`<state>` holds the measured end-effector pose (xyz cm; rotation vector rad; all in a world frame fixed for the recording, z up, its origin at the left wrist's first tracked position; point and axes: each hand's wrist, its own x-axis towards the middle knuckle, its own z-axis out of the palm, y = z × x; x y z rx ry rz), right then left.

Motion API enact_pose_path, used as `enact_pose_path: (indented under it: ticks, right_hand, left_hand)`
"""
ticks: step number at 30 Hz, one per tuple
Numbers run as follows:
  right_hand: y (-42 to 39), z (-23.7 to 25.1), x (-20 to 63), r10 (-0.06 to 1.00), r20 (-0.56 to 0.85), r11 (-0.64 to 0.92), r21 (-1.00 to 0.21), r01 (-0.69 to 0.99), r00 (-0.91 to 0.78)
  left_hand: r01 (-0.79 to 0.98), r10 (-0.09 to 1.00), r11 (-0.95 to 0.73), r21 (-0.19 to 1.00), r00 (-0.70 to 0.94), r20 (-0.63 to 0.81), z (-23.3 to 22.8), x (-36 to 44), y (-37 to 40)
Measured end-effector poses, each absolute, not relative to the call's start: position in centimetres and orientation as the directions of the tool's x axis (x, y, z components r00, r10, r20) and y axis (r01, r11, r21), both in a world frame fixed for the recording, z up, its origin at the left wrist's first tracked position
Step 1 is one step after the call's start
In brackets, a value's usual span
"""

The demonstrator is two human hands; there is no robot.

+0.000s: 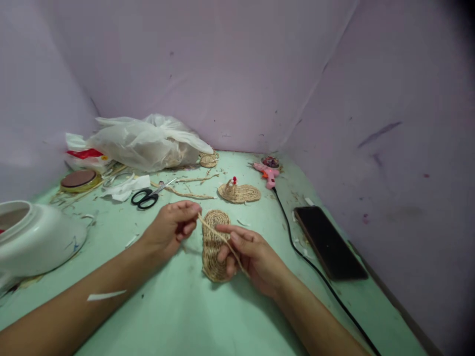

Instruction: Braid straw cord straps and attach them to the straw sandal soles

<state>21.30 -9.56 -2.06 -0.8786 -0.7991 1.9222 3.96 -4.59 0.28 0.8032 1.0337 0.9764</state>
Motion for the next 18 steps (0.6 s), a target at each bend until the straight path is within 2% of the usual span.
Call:
enact_pose_path:
  ticks: [3,5,7,9,12,14,18]
  right_hand:
    - [-9.5,-0.9,22.5,0.931,-0.143,-0.312,-0.79,-0.529,-0.336]
    - [-9.5,-0.3,23.1,0.954,-0.049,-0.223,-0.777,-0.589,-0.297]
    - [-9.5,0.0,23.4,0.974,0.0,-0.139,-0.789,-0.599,-0.226]
    - [-9.4,-0.2,23.5,0.993,0.003,-0.064,-0.821,-0.567,-0.115]
    - [-9.0,-0.6,23.5,1.0,-0.003,0.001,-0.844,-0.536,0.007]
    - [-8.9,-0.8,23.4,0.999,-0.028,-0.043,-0.83,-0.556,-0.034]
    - [-9.2,-1.0,22.7,0.926,-0.133,-0.325,-0.754,-0.571,-0.353]
  left_hand:
    - [-0.327,0.919,0.394,0.859,0.171,-0.356,0.4,3.0,-3.6]
    - [-0.266,0.9,0.432,0.862,0.193,-0.391,0.1,2.8,-3.4]
    - [-0.103,0.87,0.457,0.884,0.258,-0.42,-0.3,3.0,-3.6]
    - [0.151,0.827,0.406,0.902,0.359,-0.432,-0.5,3.3,-4.2]
    - [0.448,0.709,0.133,0.884,0.581,-0.401,-0.3,3.9,-5.7]
    - [0.516,0.628,-0.059,0.855,0.684,-0.37,0.2,4.2,-7.0]
    - [0.63,0.66,-0.26,0.732,0.669,-0.342,1.1,4.2,-9.1]
